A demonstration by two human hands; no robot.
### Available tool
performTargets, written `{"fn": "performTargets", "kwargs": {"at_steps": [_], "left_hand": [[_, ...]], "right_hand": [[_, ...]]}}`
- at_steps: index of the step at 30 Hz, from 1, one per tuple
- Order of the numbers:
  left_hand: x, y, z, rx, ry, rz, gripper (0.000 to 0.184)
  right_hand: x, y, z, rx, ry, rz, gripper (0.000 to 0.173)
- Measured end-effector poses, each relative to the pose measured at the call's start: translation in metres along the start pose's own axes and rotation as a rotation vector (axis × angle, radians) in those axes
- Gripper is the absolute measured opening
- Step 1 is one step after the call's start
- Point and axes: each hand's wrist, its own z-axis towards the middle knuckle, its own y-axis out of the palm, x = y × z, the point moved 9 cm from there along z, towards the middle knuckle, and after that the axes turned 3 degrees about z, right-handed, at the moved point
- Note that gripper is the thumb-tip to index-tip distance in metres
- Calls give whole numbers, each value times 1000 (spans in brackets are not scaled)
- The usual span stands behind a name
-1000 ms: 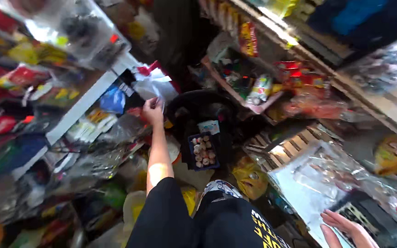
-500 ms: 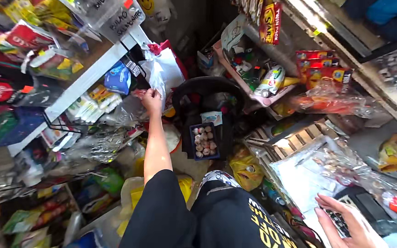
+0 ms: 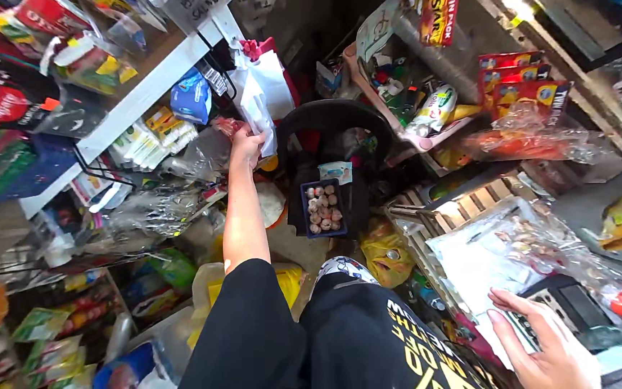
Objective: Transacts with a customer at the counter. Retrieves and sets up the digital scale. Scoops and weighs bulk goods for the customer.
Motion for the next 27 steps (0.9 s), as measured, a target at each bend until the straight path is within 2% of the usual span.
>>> {"fn": "performTargets", "kwargs": {"at_steps": [2,4,8,10,12,15,16,17,19,21,22,24,25,26,27], "left_hand": [[4,0,-3,-6,-2,3,44],[6,-5,-2,66,35,162,35],[22,-5,-15,246,248,810,32],[11,4,-21,294,283,1052,34],[-21,10,-20,187,173,1184,35],[-84,17,-42,-121,-222,1408,24],[-97,20,-55,-199,-287,1461,23],[-102,26,-70,-241,-253,1452,22],[-101,50,-106,-332,-26,1307,26],[-100,91,-168,-554,211,1133,28],[-100,115,-208,-705,319,1051,25],[-90,158,-289,-1009,508,798,24],[-80,169,-319,-1084,535,647,25],[-68,173,-340,-1084,526,498,24],[-58,170,-352,-1034,493,379,23]], "right_hand": [[-4,0,1,10,6,-14,34],[-6,0,2,11,8,-20,34],[-8,2,4,16,-17,-27,33],[-6,4,3,10,-37,-27,32],[-6,5,4,12,-58,-24,32],[-11,10,9,13,-98,-30,32],[-12,13,12,2,-115,-34,32],[-15,18,16,-14,-143,-39,32],[-19,35,28,-74,-196,-33,32],[-23,63,40,-180,-227,8,37],[-25,80,45,-254,-243,49,47],[-31,117,44,-419,-288,144,76],[-34,132,39,-497,-309,196,86],[-37,141,32,-571,-319,257,85],[-39,145,25,-635,-308,315,73]]}}
